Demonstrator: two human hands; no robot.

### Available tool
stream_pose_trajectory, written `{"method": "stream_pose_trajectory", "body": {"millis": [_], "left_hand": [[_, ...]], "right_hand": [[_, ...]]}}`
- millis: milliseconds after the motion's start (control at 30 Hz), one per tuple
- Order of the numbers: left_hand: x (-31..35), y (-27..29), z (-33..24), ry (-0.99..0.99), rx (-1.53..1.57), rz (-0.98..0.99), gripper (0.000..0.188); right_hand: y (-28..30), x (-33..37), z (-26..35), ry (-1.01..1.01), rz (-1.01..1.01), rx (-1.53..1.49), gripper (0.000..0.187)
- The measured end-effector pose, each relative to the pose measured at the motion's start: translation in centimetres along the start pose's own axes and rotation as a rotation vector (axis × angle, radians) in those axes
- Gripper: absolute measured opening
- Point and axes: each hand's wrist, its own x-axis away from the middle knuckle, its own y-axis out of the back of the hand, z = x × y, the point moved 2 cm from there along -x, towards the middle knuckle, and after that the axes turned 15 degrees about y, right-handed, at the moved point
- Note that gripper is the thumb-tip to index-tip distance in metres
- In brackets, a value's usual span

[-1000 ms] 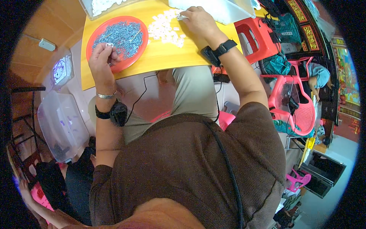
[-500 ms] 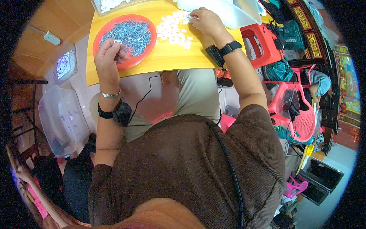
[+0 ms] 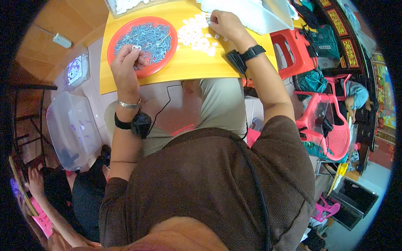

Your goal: Assembling small plastic components with screws by hand.

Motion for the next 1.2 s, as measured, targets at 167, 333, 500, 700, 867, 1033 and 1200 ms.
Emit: {"method": "stream_pose_trajectory", "body": {"millis": [167,333,500,700,867,1033,1200], "left_hand": [[-0.7,-0.3,-1.1,0.032,-0.026,-0.012,0.014],[-3.7,-1.7,-4.9,-0.073,0.025,0.087,0.019],[-4.1,-2.9,-7.1,-0.106,0.103,0.159,0.017],[-4.8,-3.0,-5.4,-0.002,0.196,0.185,0.019],[-5.8,-2.9,-4.2,-0.010,0.266,0.194,0.020],[-6.1,-2.9,-3.5,-0.020,0.304,0.257,0.016],[-5.6,-3.1,-3.6,0.005,0.296,0.229,0.018]], "right_hand": [[1.4,-0.1,0.1,-0.065,-0.254,-0.429,0.014],[6.0,-4.2,7.9,0.113,-0.445,-1.053,0.019],[6.5,-6.4,11.6,0.217,-0.531,-1.298,0.018],[5.3,-6.0,12.4,0.176,-0.544,-1.326,0.017],[4.4,-6.0,12.9,0.173,-0.539,-1.384,0.016],[4.4,-5.3,12.6,0.139,-0.485,-1.279,0.019],[4.3,-5.4,12.7,0.153,-0.465,-1.134,0.019]]}}
